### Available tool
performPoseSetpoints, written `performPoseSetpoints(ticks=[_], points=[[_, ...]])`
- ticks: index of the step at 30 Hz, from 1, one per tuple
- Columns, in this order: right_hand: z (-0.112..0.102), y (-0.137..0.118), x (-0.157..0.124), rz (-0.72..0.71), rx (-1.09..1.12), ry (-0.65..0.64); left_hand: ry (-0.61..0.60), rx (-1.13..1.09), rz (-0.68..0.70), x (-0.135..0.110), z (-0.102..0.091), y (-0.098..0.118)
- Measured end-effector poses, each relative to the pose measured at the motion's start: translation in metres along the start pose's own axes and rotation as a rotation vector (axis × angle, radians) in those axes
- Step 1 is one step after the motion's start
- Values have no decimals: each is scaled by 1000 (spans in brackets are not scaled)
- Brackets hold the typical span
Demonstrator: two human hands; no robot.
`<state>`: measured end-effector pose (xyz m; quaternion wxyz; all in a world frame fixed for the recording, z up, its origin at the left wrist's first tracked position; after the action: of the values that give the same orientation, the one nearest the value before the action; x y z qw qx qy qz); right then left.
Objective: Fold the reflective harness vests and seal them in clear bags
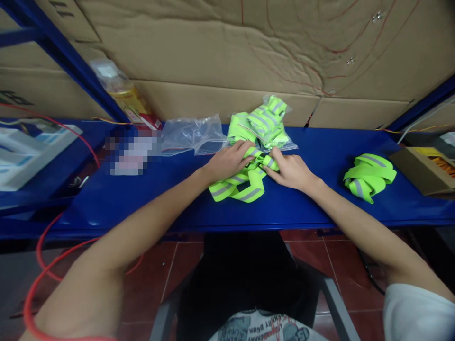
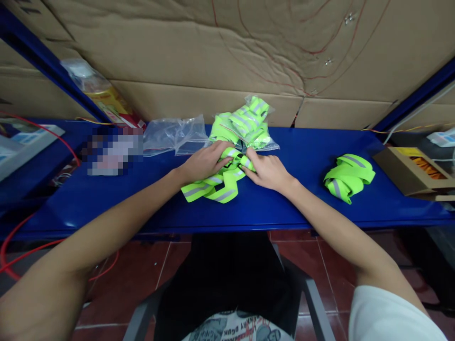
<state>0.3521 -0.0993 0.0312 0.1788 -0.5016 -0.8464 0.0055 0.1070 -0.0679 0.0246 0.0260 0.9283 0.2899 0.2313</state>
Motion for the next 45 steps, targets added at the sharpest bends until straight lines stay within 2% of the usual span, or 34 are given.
performPoseSetpoints(ticks=[3,6,9,12,17,23,28,32,34,39,42,45], points=[[-10,-8,-2,-47,103,-31,-29,-58,104,1,-10,-8],[-15,-7,1,-76,348,-81,-7,-135,111,2,-15,-17],[-7,3,7,54,514,-126,36,-181,98,2,-12,-21],[4,10,10,204,542,-161,109,-211,95,1,-5,-20],[5,3,11,222,736,-203,205,-304,24,2,3,-14],[2,8,11,309,784,-141,184,-437,-106,3,0,-16],[4,10,10,180,614,-22,46,-615,-111,1,-10,-23],[0,1,6,43,370,87,85,-647,-190,1,-15,-29],[-2,-7,1,-39,252,119,102,-565,-203,0,-17,-29],[-3,-23,-10,-169,54,113,56,-261,-83,0,-21,-22],[-6,-32,-14,-304,95,112,65,-116,-110,1,-22,-17],[-9,-36,-12,-369,282,82,83,-27,-137,2,-21,-14]])
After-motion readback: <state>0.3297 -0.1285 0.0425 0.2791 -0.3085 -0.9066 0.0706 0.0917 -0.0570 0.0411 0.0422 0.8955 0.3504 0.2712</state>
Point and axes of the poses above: each hand's wrist, its own x-axis towards the middle knuckle, its own z-axis out of the palm, y = z × x, the point moved 2 cm from there along x, towards the middle knuckle, and after that the axes turned 8 degrees about z, right-handed, at the moved point
